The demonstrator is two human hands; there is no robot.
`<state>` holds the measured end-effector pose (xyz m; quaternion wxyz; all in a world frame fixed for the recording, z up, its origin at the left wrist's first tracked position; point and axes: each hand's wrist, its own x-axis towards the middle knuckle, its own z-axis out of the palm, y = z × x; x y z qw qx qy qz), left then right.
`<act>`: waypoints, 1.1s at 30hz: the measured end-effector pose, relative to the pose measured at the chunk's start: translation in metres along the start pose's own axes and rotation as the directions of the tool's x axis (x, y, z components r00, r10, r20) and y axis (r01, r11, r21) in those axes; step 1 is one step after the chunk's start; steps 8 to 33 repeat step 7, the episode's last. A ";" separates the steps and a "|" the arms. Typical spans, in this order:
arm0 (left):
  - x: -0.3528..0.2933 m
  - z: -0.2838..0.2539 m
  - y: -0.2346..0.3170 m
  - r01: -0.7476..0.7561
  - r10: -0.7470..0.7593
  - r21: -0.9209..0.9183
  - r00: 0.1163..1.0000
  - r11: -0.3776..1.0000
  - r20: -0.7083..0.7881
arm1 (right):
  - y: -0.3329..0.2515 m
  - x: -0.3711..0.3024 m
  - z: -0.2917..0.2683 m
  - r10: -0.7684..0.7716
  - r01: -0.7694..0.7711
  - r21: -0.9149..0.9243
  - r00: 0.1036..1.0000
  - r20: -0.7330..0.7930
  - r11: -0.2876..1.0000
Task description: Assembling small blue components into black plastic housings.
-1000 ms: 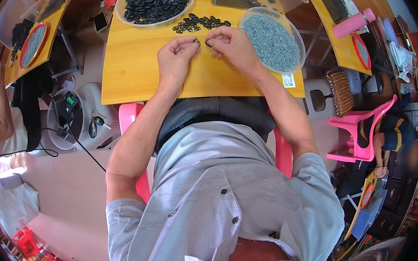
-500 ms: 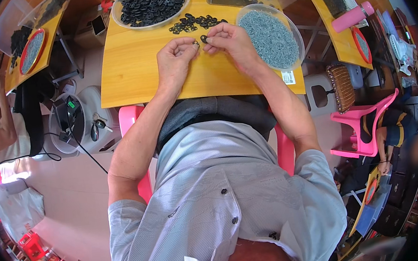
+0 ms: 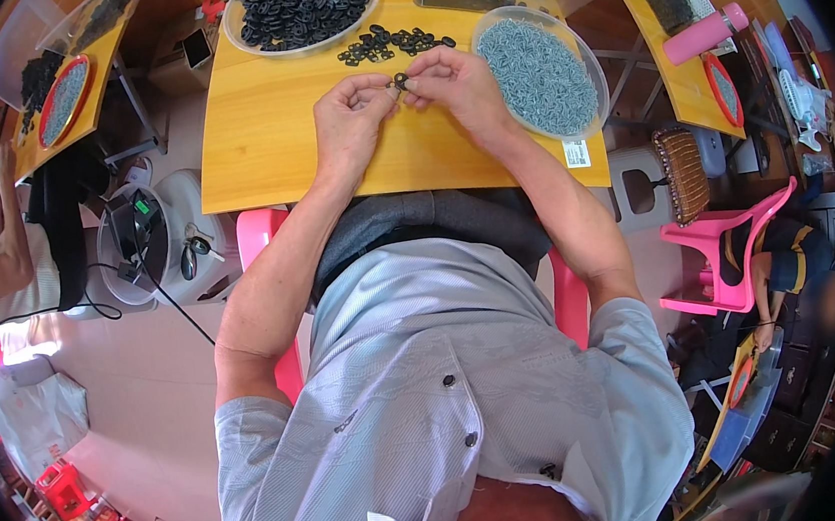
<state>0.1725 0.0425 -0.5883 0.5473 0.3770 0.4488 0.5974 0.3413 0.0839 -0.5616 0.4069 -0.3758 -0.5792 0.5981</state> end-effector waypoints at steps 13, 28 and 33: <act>0.000 -0.001 0.000 0.041 -0.040 -0.049 0.999 0.998 0.019 | 0.001 -0.001 0.001 -0.011 0.011 -0.020 1.000 0.002 1.000; 0.000 -0.001 0.000 0.041 -0.040 -0.049 0.999 0.998 0.019 | 0.001 -0.001 0.001 -0.011 0.011 -0.020 1.000 0.002 1.000; 0.000 -0.001 0.000 0.041 -0.040 -0.049 0.999 0.998 0.019 | 0.001 -0.001 0.001 -0.011 0.011 -0.020 1.000 0.002 1.000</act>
